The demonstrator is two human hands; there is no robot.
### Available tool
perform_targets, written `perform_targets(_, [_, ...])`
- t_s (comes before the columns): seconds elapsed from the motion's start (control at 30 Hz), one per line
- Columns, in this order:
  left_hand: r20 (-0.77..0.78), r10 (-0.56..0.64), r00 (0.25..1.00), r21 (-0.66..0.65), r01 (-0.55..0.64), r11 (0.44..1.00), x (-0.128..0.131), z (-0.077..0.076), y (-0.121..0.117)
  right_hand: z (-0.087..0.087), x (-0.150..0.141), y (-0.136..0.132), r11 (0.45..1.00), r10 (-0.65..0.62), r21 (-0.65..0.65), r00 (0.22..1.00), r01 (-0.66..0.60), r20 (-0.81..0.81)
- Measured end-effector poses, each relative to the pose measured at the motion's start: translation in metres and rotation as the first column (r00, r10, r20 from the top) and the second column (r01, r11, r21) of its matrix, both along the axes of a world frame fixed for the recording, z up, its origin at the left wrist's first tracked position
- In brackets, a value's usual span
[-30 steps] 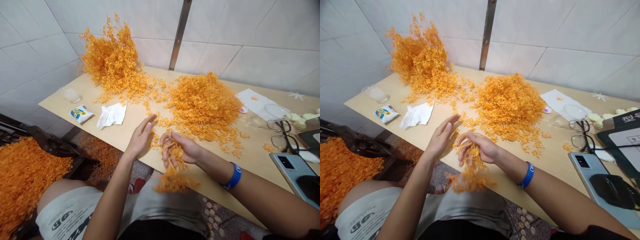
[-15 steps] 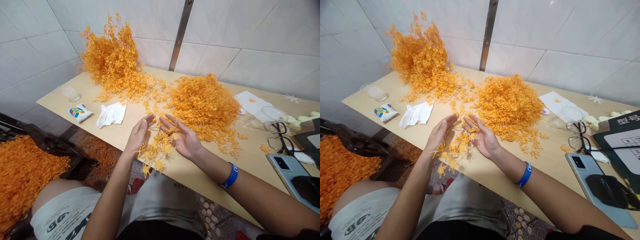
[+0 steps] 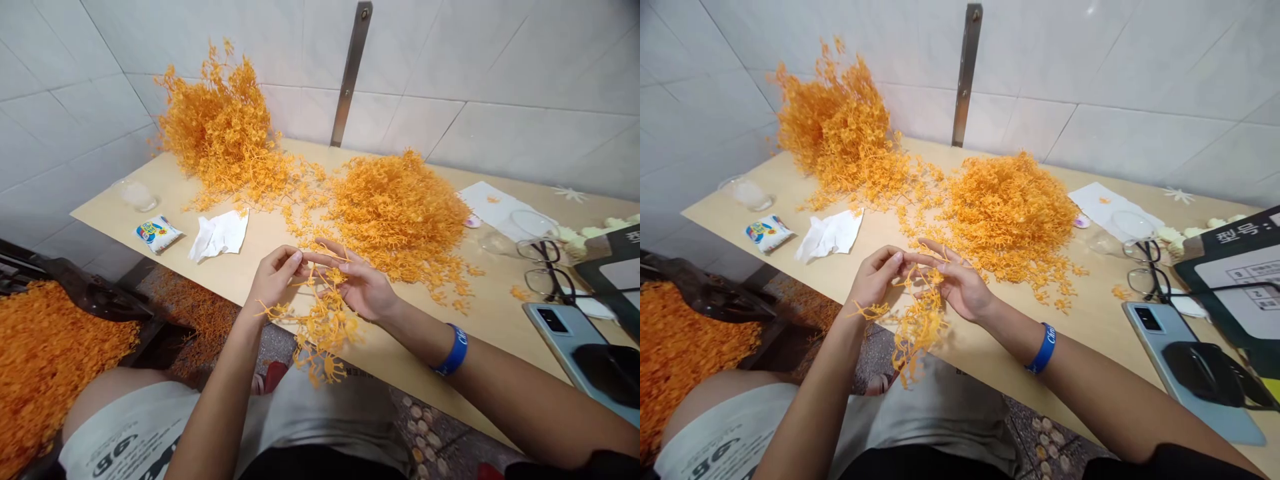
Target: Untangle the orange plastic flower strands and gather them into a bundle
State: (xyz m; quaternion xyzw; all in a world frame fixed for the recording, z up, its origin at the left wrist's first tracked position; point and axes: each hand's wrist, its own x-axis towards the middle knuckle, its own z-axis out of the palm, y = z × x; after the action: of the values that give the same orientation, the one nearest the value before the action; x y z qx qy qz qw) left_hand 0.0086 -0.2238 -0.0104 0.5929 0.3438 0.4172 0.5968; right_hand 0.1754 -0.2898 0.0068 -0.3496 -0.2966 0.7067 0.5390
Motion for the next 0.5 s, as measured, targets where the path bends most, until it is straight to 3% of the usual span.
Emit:
perform_targets(0.23, [0.052, -0.082, 0.995, -0.037, 0.084, 0.996, 0.0010, -0.0025, -0.0010, -0.0035, -0.0004, 0.0005, 0.997, -0.047, 0.052, 0.997, 0.051, -0.062])
perform_targets(0.33, [0.037, -0.105, 0.994, 0.043, 0.103, 0.994, 0.0014, -0.0002, -0.0036, -0.0036, -0.0014, 0.0026, 0.992, -0.108, 0.054, 0.988, 0.115, -0.106])
perform_targets(0.5, [-0.154, -0.076, 0.985, 0.218, 0.109, 0.970, 0.0030, 0.0024, -0.0075, -0.0030, -0.0024, 0.0049, 0.989, -0.119, 0.064, 0.982, 0.130, -0.148])
